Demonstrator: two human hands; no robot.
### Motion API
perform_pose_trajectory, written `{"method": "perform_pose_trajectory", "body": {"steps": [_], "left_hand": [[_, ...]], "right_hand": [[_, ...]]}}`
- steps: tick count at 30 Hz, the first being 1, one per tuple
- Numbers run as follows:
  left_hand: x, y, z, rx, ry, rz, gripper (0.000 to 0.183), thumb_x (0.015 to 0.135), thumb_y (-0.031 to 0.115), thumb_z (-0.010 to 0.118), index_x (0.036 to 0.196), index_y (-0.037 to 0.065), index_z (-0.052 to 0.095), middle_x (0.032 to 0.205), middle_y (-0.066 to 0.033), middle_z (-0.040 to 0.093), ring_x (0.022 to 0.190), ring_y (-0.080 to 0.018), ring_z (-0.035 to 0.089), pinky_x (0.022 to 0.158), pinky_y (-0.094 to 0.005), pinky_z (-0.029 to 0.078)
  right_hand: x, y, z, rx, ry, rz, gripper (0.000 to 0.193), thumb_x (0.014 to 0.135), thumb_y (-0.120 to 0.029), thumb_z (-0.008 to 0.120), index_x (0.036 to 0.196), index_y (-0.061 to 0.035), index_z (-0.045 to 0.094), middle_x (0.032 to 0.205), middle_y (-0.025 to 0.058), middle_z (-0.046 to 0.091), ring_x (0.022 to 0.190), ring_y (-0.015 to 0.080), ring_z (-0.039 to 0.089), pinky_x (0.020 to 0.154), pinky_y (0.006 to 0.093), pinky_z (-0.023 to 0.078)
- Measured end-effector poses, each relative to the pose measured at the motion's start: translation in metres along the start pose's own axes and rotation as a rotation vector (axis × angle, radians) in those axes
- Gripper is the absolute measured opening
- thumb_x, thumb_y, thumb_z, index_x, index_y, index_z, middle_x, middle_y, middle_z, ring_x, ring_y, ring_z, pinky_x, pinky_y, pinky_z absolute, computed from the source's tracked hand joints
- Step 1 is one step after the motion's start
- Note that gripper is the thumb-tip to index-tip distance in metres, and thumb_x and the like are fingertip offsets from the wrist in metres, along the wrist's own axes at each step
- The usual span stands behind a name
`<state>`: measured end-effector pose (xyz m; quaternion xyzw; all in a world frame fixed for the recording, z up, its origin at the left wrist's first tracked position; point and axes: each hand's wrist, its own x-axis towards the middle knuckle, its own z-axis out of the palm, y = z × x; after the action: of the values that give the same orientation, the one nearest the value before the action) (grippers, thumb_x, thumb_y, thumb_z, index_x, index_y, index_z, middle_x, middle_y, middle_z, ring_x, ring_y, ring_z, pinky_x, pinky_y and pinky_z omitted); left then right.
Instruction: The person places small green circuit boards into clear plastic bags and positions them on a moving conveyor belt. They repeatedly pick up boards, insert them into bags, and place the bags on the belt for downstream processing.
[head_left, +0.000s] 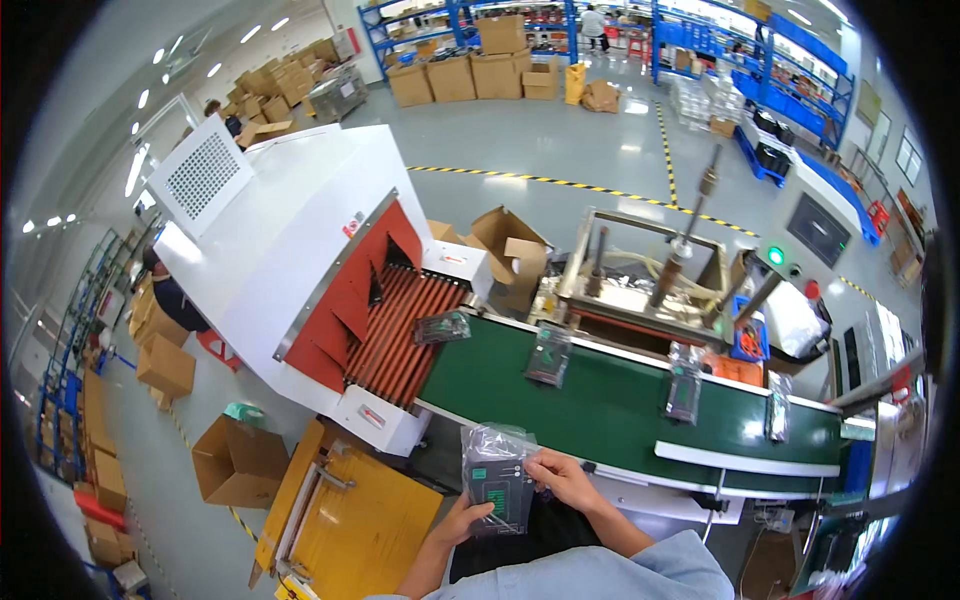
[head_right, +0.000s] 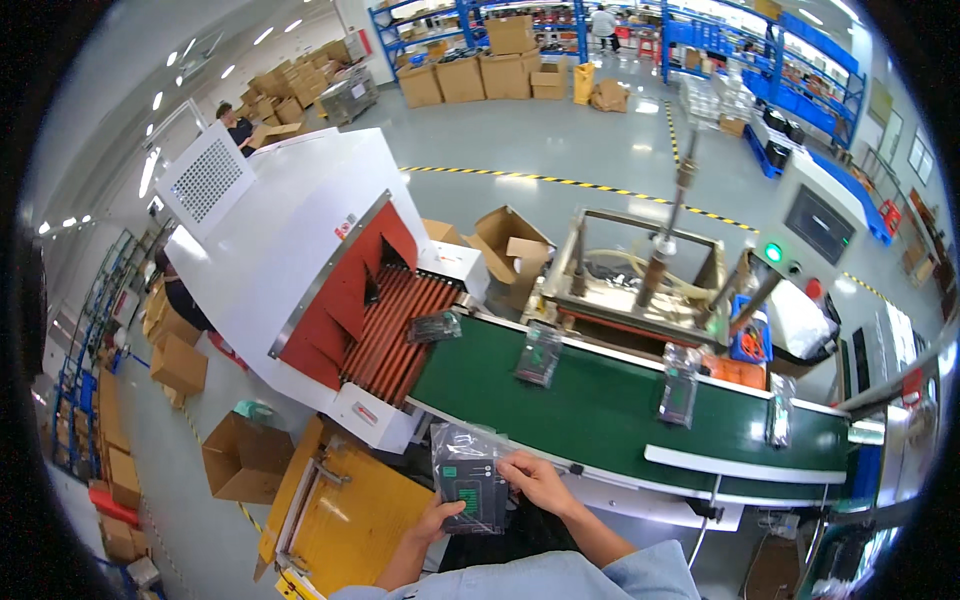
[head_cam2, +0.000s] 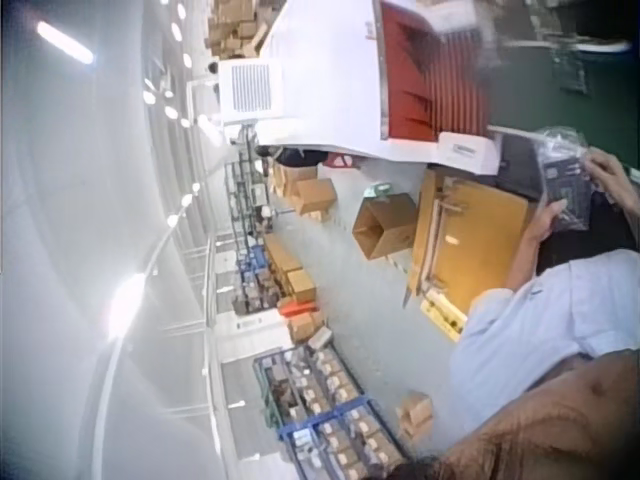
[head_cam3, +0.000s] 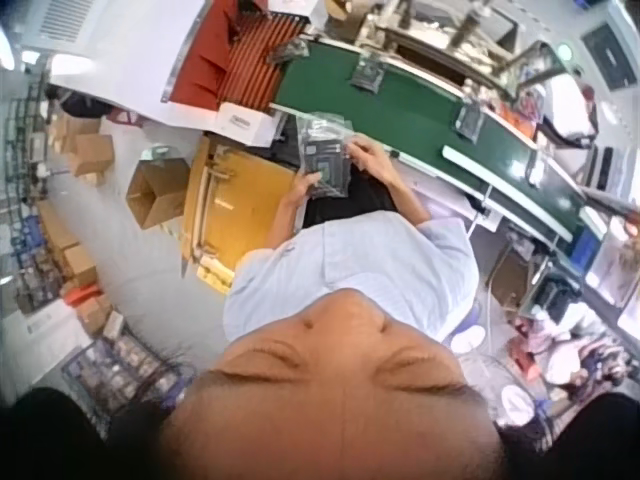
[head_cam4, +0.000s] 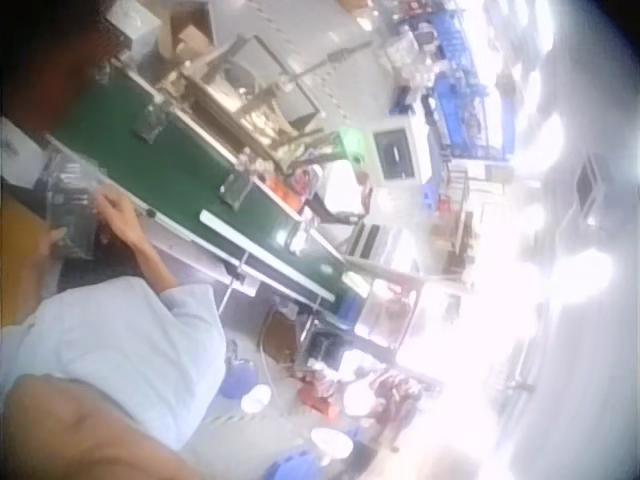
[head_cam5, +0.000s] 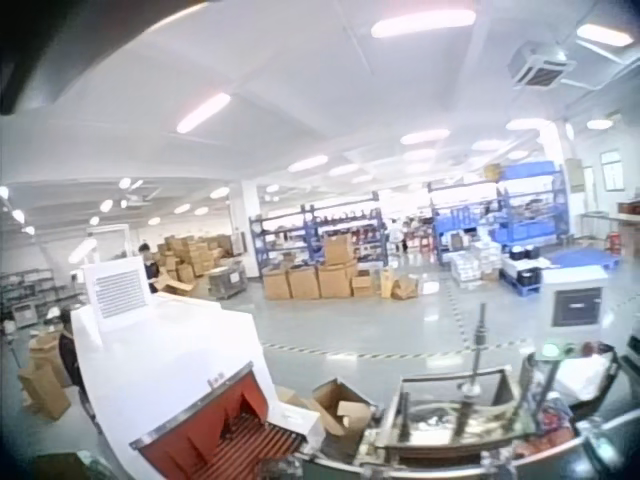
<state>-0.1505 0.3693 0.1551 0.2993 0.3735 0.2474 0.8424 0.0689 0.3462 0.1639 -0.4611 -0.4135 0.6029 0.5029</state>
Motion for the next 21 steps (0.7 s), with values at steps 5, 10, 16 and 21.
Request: {"method": "perform_pose_trajectory", "body": {"steps": [5, 10, 16, 21], "left_hand": [[0.002, -0.037, 0.039, 0.092, -0.179, -0.003, 0.047, 0.079, 0.005, 0.056, 0.123, 0.0, 0.04, 0.112, -0.0108, 0.053, 0.102, -0.0204, 0.053, 0.087, -0.035, 0.045], [0.005, -0.057, 0.103, -0.028, -0.276, -0.073, 0.041, 0.079, 0.009, 0.056, 0.117, -0.002, 0.046, 0.107, -0.013, 0.058, 0.096, -0.0229, 0.059, 0.083, -0.0374, 0.048], [0.033, -0.081, 0.175, -0.179, -0.419, -0.16, 0.06, 0.076, 0.02, 0.058, 0.126, -0.004, 0.036, 0.12, -0.024, 0.048, 0.104, -0.0331, 0.055, 0.085, -0.0453, 0.047], [0.05, -0.098, 0.216, -0.217, -0.562, -0.14, 0.066, 0.075, 0.022, 0.059, 0.13, -0.001, 0.031, 0.121, -0.0273, 0.046, 0.106, -0.0398, 0.051, 0.088, -0.0523, 0.044]], "right_hand": [[-0.082, 0.003, -0.027, -0.269, 0.175, -0.15, 0.022, 0.089, -0.02, 0.053, 0.085, 0.0006, 0.058, 0.073, 0.0033, 0.049, 0.064, 0.0112, 0.047, 0.057, 0.0248, 0.039], [-0.163, -0.007, -0.061, -0.421, 0.275, -0.152, 0.019, 0.088, -0.018, 0.054, 0.084, 0.0, 0.059, 0.069, 0.0046, 0.049, 0.065, 0.0134, 0.047, 0.058, 0.0266, 0.038], [-0.242, -0.006, -0.114, -0.339, 0.631, -0.174, 0.021, 0.088, -0.017, 0.054, 0.076, 0.0003, 0.054, 0.068, 0.0019, 0.045, 0.065, 0.0107, 0.043, 0.057, 0.0257, 0.036], [-0.315, -0.025, -0.246, -0.496, 1.098, -0.191, 0.023, 0.089, -0.015, 0.05, 0.071, -0.0006, 0.05, 0.067, 0.0006, 0.044, 0.064, 0.0091, 0.041, 0.056, 0.025, 0.035]]}}
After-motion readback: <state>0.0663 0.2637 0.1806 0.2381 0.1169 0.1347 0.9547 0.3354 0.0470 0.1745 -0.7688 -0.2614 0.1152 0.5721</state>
